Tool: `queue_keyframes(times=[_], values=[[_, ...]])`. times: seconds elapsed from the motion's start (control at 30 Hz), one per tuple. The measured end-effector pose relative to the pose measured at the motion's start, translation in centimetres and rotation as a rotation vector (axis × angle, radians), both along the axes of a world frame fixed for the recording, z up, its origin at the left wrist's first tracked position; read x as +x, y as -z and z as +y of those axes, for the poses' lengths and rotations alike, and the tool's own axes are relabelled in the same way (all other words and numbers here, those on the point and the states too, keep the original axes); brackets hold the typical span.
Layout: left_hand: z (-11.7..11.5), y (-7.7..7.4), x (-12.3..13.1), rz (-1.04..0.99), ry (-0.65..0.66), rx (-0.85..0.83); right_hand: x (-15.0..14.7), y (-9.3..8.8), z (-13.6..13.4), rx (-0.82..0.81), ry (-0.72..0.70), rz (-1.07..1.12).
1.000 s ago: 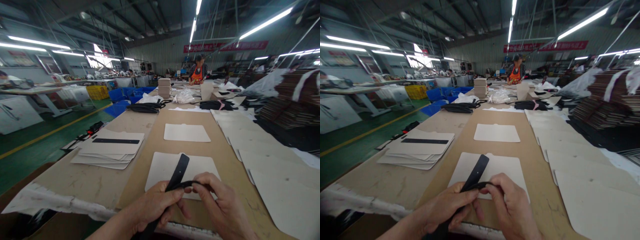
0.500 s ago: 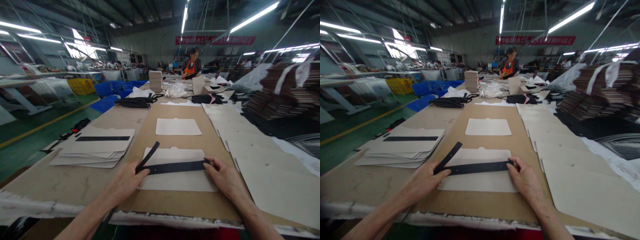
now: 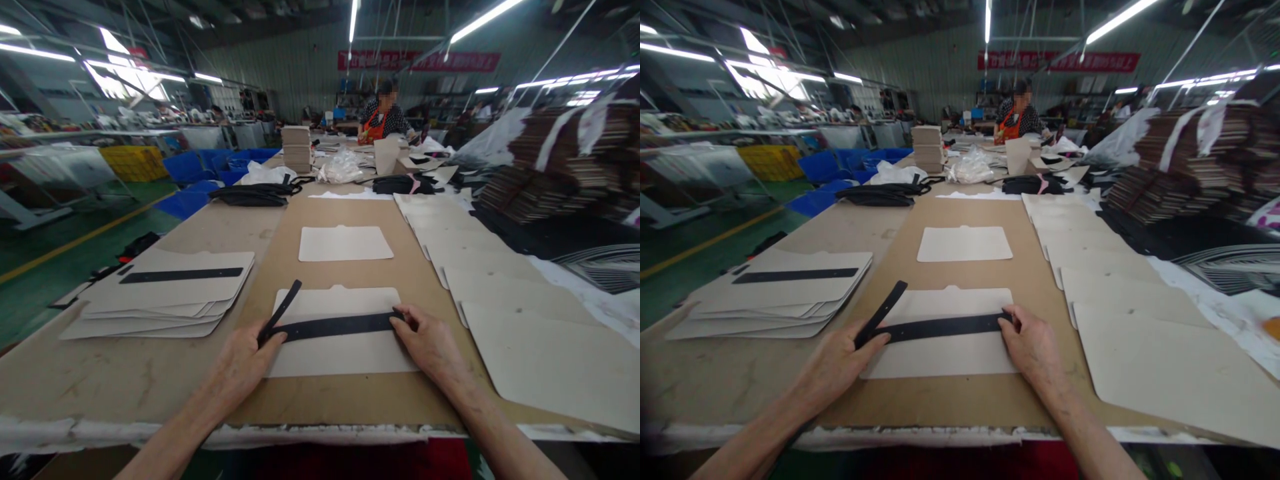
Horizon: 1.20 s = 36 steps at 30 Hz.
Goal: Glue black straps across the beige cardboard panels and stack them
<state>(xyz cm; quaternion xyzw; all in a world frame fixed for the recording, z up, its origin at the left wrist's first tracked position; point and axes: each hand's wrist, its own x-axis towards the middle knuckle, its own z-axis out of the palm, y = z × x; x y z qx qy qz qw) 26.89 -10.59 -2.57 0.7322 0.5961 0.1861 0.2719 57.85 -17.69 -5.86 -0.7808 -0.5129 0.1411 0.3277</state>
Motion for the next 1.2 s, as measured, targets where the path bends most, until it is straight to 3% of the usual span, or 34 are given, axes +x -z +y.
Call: queue_keyframes(times=[0.57, 0.93, 1.2], values=[[0.9, 0.8, 0.2, -0.033, -0.001, -0.017, -0.3, -0.3, 0.3, -0.066, 0.021, -0.139], [0.4, 0.9, 0.1, -0.101, 0.015, 0.012, 0.0, 0.7, 0.0, 0.012, -0.046, -0.278], [-2.5, -1.1, -0.9, -0.164, 0.282, 0.114, 1.0, 2.0, -0.2, 0.027, -0.146, -0.257]])
